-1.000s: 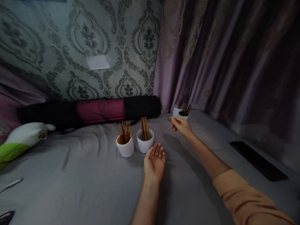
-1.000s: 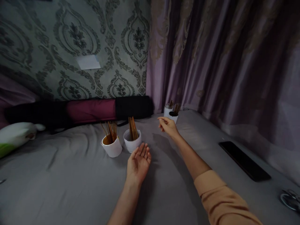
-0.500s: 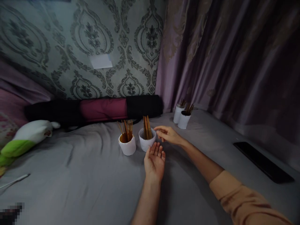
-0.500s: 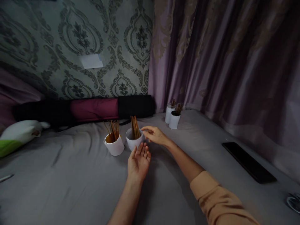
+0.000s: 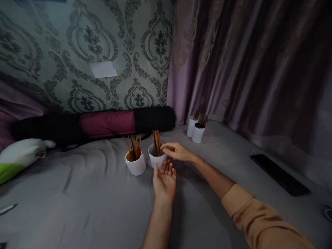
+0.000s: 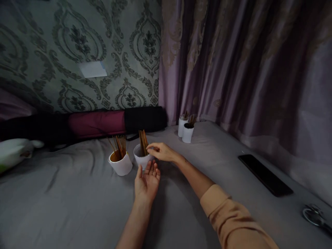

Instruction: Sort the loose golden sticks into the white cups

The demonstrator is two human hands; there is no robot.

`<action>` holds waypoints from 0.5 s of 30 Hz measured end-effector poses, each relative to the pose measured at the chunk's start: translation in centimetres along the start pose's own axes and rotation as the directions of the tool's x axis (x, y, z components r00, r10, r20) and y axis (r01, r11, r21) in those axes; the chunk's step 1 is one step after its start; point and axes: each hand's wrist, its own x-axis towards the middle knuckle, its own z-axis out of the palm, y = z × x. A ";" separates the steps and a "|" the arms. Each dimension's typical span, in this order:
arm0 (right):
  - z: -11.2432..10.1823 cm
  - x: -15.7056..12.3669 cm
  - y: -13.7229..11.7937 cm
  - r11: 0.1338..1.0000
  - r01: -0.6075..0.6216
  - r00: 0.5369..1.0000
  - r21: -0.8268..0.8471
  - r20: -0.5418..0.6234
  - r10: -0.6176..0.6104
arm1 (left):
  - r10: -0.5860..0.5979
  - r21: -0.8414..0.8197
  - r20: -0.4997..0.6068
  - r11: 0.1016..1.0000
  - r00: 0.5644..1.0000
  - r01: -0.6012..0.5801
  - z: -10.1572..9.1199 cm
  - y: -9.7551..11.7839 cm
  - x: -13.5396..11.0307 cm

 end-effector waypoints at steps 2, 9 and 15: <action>0.1 0.0 0.0 1.000 0.006 1.000 -0.029 -0.001 -0.006 | 0.006 -0.012 -0.007 1.000 1.000 -0.006 -0.1 0.1 0.1; 0.2 -0.3 -0.5 0.998 0.016 1.000 -0.056 0.002 -0.016 | 0.002 -0.013 -0.043 1.000 0.999 -0.003 -0.2 0.3 0.2; 0.2 -0.8 -0.3 0.998 0.021 1.000 -0.051 -0.019 -0.022 | -0.017 -0.017 -0.054 1.000 0.998 0.016 0.0 0.4 0.4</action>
